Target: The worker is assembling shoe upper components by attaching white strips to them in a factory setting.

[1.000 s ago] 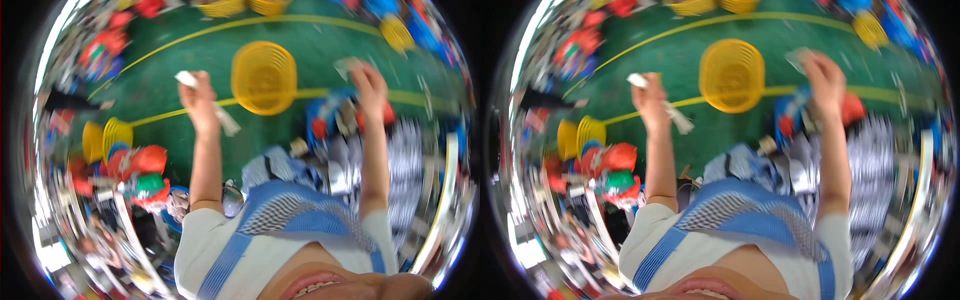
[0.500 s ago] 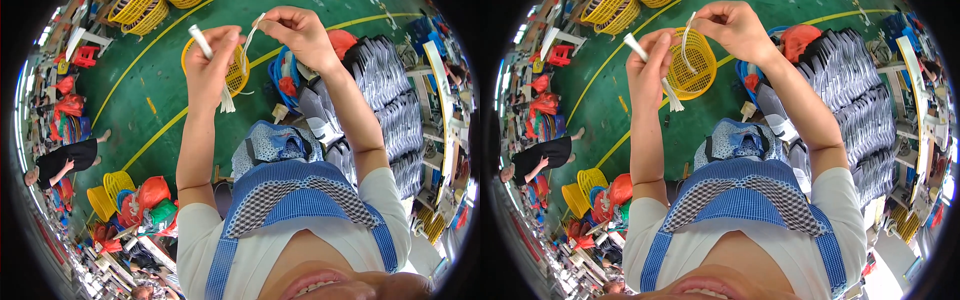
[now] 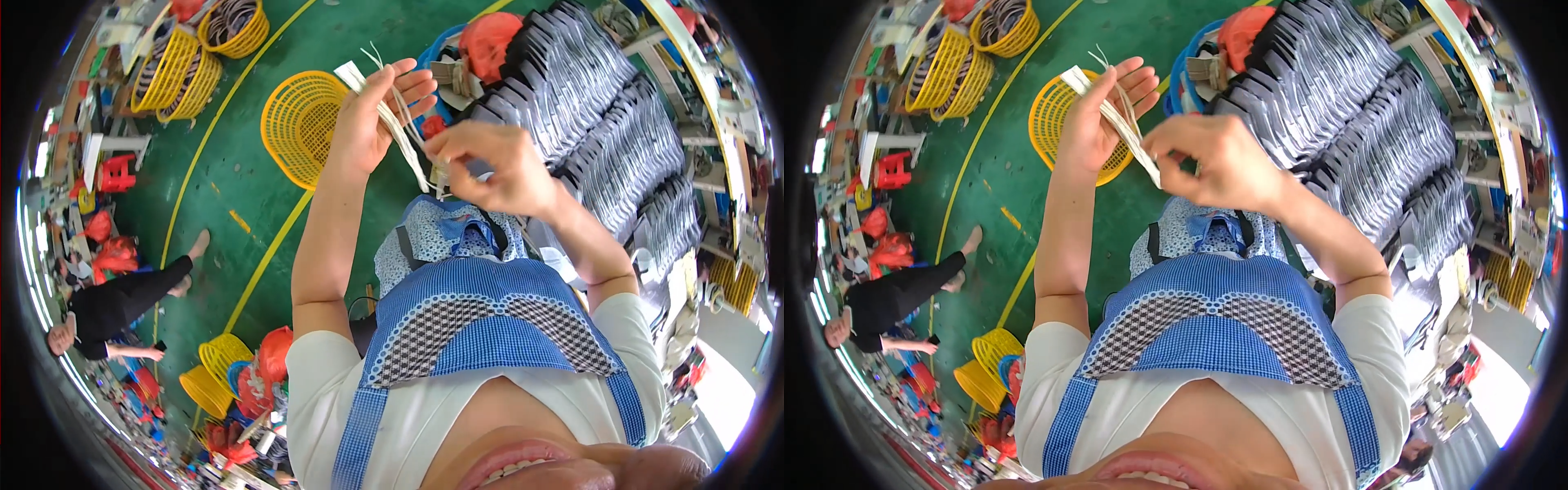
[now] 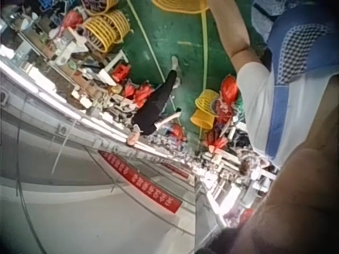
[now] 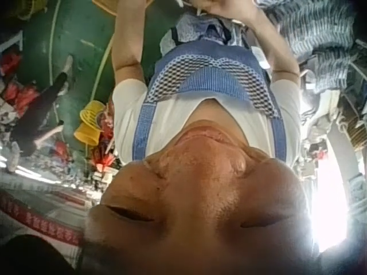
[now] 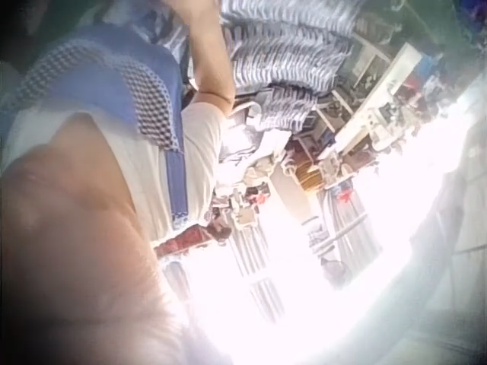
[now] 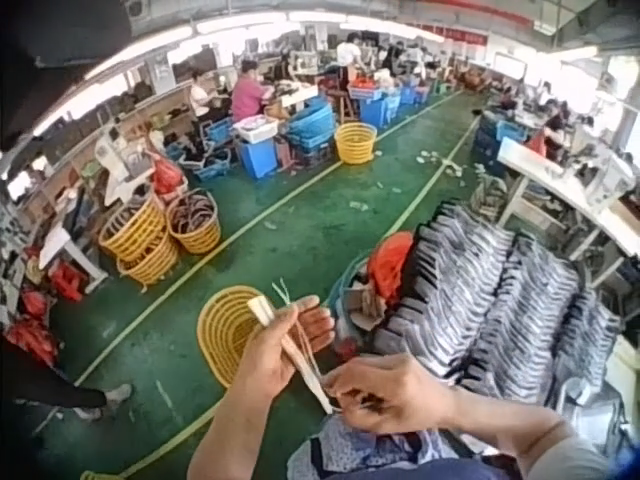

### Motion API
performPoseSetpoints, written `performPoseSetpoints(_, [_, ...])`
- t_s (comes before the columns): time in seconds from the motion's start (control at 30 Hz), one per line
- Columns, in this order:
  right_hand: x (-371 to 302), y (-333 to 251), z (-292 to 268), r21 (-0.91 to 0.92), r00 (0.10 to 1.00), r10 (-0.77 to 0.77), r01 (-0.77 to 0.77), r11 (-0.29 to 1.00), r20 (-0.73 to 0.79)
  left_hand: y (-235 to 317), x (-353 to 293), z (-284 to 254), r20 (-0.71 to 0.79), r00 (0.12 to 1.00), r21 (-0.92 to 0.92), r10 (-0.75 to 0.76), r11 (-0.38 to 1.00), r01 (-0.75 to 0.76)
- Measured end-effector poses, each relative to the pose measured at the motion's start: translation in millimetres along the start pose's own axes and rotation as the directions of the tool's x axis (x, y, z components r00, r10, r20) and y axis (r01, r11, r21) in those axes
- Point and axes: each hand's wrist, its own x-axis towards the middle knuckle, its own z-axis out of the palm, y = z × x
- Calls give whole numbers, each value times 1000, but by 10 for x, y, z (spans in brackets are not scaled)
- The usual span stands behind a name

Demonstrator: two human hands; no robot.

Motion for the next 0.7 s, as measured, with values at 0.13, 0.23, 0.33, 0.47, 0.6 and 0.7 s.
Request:
performPoseSetpoints(0.13, [-256,10,-78,18,999,41,-41,999,-6,-38,89,153,145,987,339,65,934,-112])
performPoseSetpoints(0.23, [-301,45,-374,273,937,308,-257,927,-164,-61,48,435,204,979,448,23,887,-114])
performPoseSetpoints(0.33, [-143,209,-651,318,779,480,-373,872,-403,-142,70,709,276,960,501,-54,860,-96])
performPoseSetpoints(0.47, [-223,475,-799,519,841,467,-281,807,-272,-286,188,919,329,924,575,-194,818,-32])
performPoseSetpoints(0.6, [-489,457,-925,324,790,535,-444,836,-298,-507,335,896,222,975,523,-25,847,-97])
performPoseSetpoints(0.7, [-1094,680,-1191,95,611,591,-649,755,-527,-536,623,837,-17,993,96,113,989,-111])
